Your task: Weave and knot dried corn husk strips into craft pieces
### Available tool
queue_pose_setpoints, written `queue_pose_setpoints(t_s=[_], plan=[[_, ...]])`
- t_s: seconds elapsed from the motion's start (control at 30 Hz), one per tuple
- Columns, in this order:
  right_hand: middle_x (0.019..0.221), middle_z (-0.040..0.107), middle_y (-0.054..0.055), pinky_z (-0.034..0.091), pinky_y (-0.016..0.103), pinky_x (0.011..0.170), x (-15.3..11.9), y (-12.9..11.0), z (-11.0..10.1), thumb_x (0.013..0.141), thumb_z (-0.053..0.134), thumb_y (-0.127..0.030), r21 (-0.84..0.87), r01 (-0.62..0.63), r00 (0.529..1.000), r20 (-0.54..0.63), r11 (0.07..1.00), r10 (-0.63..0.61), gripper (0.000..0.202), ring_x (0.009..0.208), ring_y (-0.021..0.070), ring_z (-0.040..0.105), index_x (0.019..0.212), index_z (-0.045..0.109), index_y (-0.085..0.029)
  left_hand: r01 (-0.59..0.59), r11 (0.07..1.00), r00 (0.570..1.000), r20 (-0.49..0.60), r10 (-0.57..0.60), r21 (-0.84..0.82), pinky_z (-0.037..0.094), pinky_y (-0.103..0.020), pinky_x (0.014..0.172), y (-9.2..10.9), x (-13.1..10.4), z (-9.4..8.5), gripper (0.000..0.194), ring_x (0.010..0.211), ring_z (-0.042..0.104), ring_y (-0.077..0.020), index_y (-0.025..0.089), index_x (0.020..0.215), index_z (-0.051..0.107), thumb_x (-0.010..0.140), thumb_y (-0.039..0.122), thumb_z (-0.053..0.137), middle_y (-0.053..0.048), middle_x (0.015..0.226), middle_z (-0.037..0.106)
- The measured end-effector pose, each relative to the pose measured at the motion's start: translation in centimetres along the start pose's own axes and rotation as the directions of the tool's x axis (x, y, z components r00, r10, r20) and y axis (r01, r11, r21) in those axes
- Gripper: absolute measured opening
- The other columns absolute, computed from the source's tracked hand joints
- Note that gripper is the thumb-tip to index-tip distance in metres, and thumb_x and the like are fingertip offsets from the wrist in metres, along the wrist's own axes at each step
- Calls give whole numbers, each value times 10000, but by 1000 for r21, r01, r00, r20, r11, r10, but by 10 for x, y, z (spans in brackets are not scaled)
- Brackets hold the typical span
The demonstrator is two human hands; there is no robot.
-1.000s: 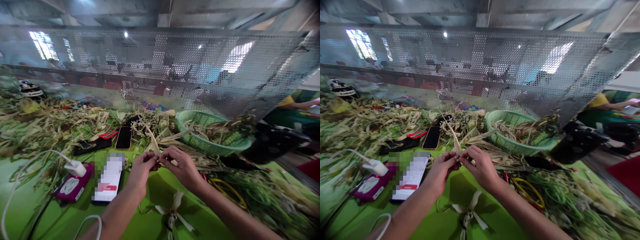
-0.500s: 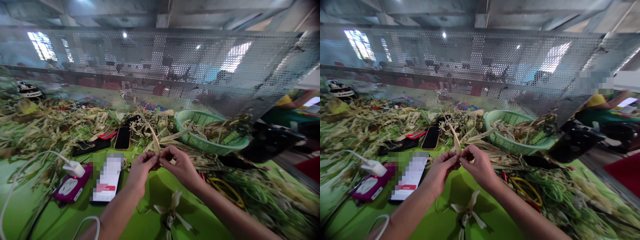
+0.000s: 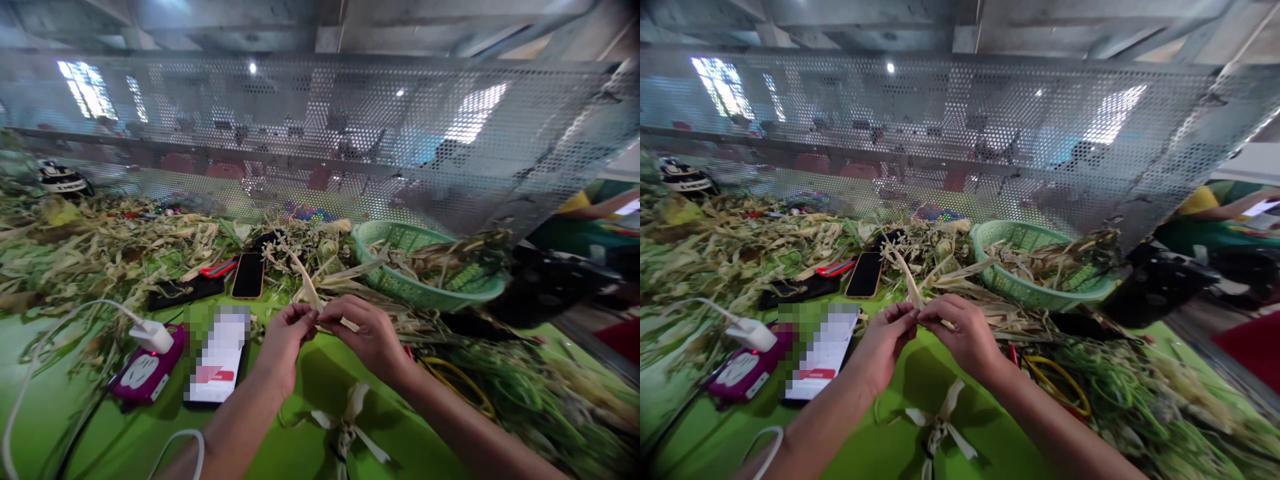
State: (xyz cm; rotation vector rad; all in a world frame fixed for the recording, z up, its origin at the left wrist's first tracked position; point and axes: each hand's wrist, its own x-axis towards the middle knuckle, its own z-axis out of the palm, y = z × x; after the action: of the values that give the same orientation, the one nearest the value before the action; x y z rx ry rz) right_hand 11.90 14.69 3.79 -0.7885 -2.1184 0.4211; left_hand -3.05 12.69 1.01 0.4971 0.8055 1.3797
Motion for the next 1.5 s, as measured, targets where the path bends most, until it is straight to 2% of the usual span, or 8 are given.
queue_pose_setpoints(t_s=[0.23, 0.37, 0.6, 0.83, 1.03, 1.2, 1.37, 1.5], plan=[[855, 656, 39, 475, 281, 732, -1, 2, 3, 900, 575, -212, -30, -11, 1000, 25, 999, 12, 65, 807, 171, 607, 865, 631, -212, -43, 999, 998, -32, 44, 25, 376, -202, 618, -1, -1, 0, 245, 597, 500, -73, 138, 710, 645, 551, 216, 815, 17, 629, 599], [817, 617, 27, 451, 260, 694, 0, -2, 6, 895, 572, -200, -13, -70, 998, 10, 997, 70, 58, 759, 156, 578, 843, 598, -197, -78, 995, 997, 1, 78, 62, 387, -214, 656, 0, -3, -1, 187, 646, 519, -88, 138, 739, 653, 609, 198, 774, 7, 664, 614], [777, 590, 6, 426, 240, 660, 2, -6, 12, 876, 574, -205, 97, -229, 972, -25, 969, 232, 57, 714, 140, 545, 822, 583, -189, -124, 990, 991, 47, 122, 63, 412, -228, 707, 2, -6, -2, 145, 693, 548, -100, 152, 777, 653, 671, 189, 746, 4, 705, 635], [767, 591, 2, 420, 246, 673, 0, -7, 11, 858, 583, -223, 188, -282, 954, -55, 941, 296, 63, 728, 145, 541, 807, 578, -186, -105, 992, 991, 86, 98, 75, 437, -239, 718, 7, -9, 2, 188, 700, 580, -109, 145, 793, 666, 654, 212, 773, -3, 712, 647], [769, 615, 4, 443, 245, 678, -2, -9, 12, 840, 617, -268, 341, -355, 922, -26, 871, 386, 92, 732, 145, 557, 815, 596, -182, -145, 981, 989, 55, 138, 129, 454, -238, 685, 8, -10, 4, 186, 646, 586, -104, 136, 759, 672, 631, 213, 782, -6, 676, 661], [768, 618, 4, 455, 246, 660, -1, -8, 13, 813, 655, -299, 389, -376, 906, -39, 841, 422, 138, 717, 144, 566, 835, 594, -177, -191, 966, 982, 18, 191, 172, 458, -237, 684, 6, -9, 5, 159, 648, 590, -106, 138, 753, 670, 641, 203, 762, -6, 669, 662], [746, 622, 7, 443, 244, 633, 1, -9, 7, 808, 661, -354, 275, -417, 900, -11, 866, 436, 188, 688, 147, 562, 845, 621, -174, -264, 927, 963, 28, 267, 265, 454, -233, 681, 6, -10, 5, 116, 662, 588, -108, 150, 775, 666, 695, 215, 719, 0, 681, 657], [726, 607, 6, 425, 249, 637, 0, -8, 7, 822, 636, -321, 167, -382, 919, -34, 909, 393, 147, 683, 150, 545, 807, 630, -175, -306, 899, 951, 59, 304, 314, 442, -225, 675, 6, -9, 4, 101, 678, 575, -110, 155, 787, 662, 719, 215, 705, 1, 697, 648]])
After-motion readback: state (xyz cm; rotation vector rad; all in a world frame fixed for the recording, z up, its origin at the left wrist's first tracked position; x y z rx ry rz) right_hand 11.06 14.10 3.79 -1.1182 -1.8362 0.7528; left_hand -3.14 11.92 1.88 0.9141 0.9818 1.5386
